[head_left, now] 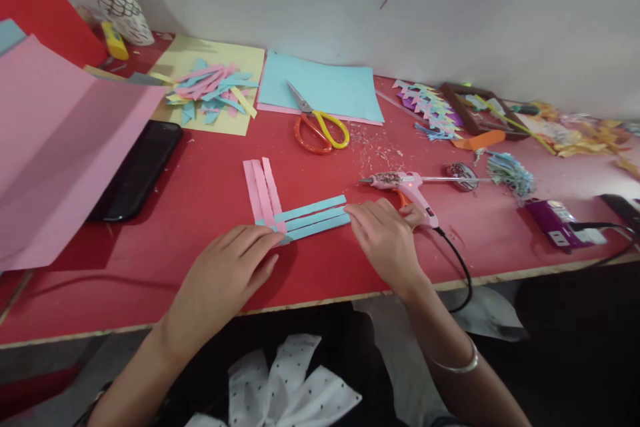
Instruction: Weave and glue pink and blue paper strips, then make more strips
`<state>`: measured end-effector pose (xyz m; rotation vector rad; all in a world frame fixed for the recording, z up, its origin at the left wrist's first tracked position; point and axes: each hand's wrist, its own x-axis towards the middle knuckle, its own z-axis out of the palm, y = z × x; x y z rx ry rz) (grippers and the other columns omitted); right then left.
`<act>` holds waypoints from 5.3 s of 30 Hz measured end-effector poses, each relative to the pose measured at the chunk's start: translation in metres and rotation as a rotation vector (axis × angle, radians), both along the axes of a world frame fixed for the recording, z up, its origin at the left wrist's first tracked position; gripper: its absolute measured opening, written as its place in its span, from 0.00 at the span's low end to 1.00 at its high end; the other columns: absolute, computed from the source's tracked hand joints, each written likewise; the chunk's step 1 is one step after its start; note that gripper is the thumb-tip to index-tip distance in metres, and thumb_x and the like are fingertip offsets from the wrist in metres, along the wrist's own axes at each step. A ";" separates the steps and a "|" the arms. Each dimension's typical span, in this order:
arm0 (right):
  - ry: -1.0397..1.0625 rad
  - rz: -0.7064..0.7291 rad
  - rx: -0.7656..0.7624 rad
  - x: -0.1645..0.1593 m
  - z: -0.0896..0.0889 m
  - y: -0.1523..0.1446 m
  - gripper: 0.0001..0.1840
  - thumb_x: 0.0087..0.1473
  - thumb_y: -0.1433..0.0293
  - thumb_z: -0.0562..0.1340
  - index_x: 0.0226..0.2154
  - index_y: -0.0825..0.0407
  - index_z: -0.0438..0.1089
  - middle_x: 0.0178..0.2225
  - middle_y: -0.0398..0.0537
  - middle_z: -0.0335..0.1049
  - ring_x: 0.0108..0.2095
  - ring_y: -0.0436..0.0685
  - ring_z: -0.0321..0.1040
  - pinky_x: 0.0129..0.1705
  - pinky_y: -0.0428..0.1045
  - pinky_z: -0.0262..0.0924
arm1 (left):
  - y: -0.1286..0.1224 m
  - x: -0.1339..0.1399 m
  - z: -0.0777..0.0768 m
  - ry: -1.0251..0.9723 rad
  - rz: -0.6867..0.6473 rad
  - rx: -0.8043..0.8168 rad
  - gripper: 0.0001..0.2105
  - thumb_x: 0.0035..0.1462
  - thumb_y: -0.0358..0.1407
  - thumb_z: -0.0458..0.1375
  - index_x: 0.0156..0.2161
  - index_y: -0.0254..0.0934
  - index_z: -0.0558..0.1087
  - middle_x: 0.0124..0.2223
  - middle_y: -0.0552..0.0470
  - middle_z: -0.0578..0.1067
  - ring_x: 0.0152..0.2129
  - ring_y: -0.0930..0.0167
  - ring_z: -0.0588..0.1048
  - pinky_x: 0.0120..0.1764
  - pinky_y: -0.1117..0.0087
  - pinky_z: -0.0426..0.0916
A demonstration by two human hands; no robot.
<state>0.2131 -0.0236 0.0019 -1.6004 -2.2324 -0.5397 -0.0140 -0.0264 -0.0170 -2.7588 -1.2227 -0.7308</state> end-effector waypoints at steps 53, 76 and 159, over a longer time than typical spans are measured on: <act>0.011 -0.084 -0.287 -0.009 -0.003 -0.036 0.25 0.59 0.60 0.44 0.51 0.56 0.61 0.34 0.51 0.64 0.35 0.58 0.57 0.37 0.54 0.44 | -0.004 -0.001 0.000 0.018 0.007 0.068 0.13 0.59 0.30 0.43 0.37 0.35 0.71 0.34 0.49 0.77 0.29 0.69 0.74 0.32 0.67 0.68; -0.006 0.219 -0.381 -0.038 0.021 -0.006 0.22 0.55 0.62 0.55 0.52 0.51 0.59 0.45 0.53 0.63 0.43 0.58 0.57 0.42 0.54 0.43 | 0.001 -0.010 -0.004 -0.053 0.170 -0.123 0.14 0.60 0.40 0.45 0.42 0.35 0.69 0.40 0.45 0.74 0.36 0.64 0.72 0.37 0.62 0.68; 0.031 -0.426 -1.064 0.100 0.062 0.063 0.20 0.42 0.59 0.56 0.13 0.51 0.47 0.15 0.39 0.49 0.17 0.47 0.49 0.20 0.46 0.39 | 0.122 0.006 0.010 -0.129 -0.018 -0.613 0.20 0.48 0.48 0.52 0.43 0.39 0.69 0.46 0.47 0.66 0.42 0.66 0.69 0.46 0.65 0.64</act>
